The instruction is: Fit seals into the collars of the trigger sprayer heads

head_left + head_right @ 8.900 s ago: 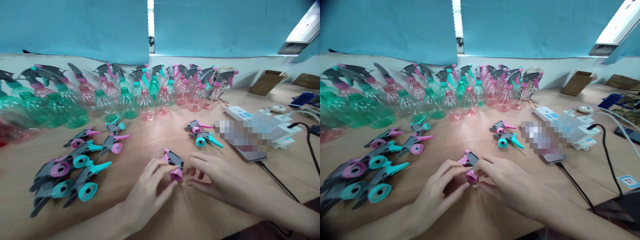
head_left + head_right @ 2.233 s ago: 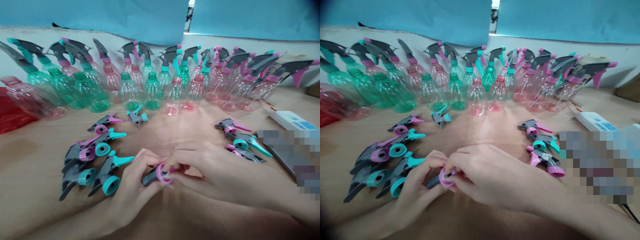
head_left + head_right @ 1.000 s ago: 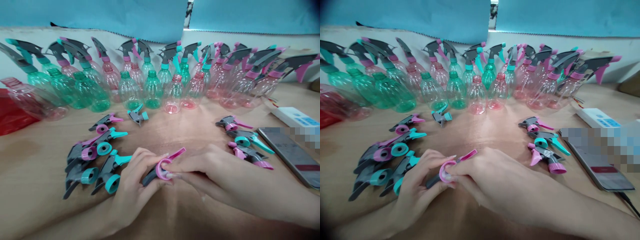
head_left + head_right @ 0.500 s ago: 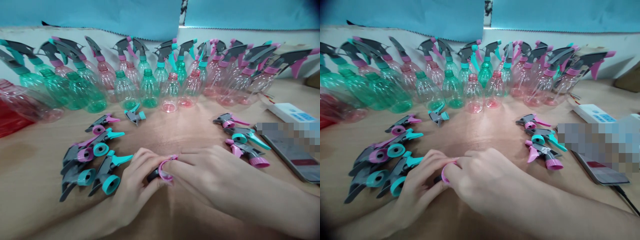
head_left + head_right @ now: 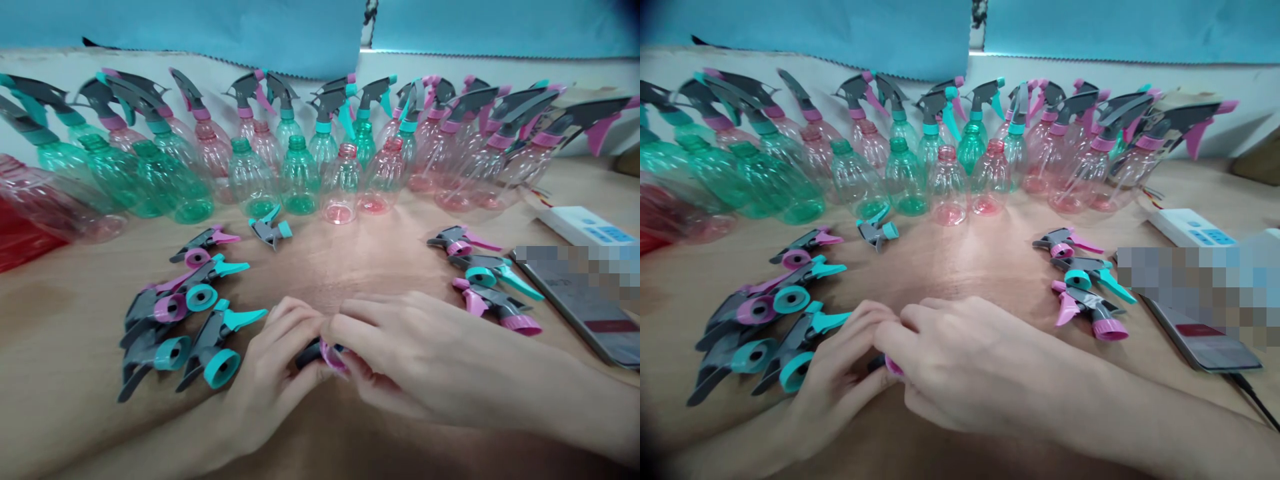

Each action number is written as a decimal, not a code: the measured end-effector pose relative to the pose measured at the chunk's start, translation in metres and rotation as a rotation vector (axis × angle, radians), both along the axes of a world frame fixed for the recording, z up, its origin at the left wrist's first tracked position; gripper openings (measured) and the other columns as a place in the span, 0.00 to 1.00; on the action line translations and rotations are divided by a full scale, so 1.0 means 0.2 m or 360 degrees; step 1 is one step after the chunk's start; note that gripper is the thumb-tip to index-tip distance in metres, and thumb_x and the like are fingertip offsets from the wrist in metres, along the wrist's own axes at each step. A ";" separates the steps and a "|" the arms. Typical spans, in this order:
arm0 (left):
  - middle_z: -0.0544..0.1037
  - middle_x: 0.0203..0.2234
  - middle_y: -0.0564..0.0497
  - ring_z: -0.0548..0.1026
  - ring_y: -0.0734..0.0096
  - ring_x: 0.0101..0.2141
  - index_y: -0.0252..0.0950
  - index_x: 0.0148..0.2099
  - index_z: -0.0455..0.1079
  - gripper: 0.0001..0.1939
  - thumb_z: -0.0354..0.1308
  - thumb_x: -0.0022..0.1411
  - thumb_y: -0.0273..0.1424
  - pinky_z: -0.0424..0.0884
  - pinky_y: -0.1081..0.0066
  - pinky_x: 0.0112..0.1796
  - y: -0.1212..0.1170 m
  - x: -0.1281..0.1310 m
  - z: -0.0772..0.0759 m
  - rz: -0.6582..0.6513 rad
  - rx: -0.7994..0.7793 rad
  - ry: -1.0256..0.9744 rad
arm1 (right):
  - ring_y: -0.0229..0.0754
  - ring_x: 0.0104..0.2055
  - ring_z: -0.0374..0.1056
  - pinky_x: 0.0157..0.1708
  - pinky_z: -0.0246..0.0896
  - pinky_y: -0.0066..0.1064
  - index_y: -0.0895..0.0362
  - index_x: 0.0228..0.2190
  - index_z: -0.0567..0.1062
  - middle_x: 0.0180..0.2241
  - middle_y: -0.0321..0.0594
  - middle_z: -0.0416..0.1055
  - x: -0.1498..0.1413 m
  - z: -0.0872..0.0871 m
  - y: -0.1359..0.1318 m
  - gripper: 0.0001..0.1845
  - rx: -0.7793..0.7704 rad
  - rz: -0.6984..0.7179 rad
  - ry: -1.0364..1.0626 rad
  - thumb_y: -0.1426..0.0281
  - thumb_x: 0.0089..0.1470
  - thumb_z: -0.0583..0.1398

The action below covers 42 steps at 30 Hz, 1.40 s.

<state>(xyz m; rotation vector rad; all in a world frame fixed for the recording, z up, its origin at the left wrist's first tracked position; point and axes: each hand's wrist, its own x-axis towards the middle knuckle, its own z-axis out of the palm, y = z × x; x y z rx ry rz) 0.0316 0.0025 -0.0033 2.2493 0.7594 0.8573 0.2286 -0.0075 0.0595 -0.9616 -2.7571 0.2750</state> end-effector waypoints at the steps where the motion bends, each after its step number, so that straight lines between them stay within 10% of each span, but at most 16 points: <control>1: 0.69 0.33 0.51 0.64 0.66 0.37 0.37 0.37 0.64 0.03 0.55 0.63 0.25 0.63 0.68 0.38 0.00 0.00 0.00 -0.0005 -0.0004 -0.0001 | 0.39 0.29 0.64 0.25 0.50 0.31 0.59 0.35 0.68 0.30 0.37 0.68 0.00 0.01 0.00 0.06 -0.0043 0.0000 -0.0014 0.75 0.56 0.52; 42: 0.71 0.36 0.48 0.66 0.65 0.39 0.37 0.38 0.68 0.04 0.53 0.65 0.28 0.66 0.66 0.41 0.00 0.02 0.00 -0.0139 -0.0003 0.0132 | 0.41 0.37 0.59 0.37 0.52 0.34 0.58 0.32 0.74 0.33 0.38 0.68 0.04 0.00 0.00 0.06 0.0185 0.0244 -0.0105 0.78 0.55 0.57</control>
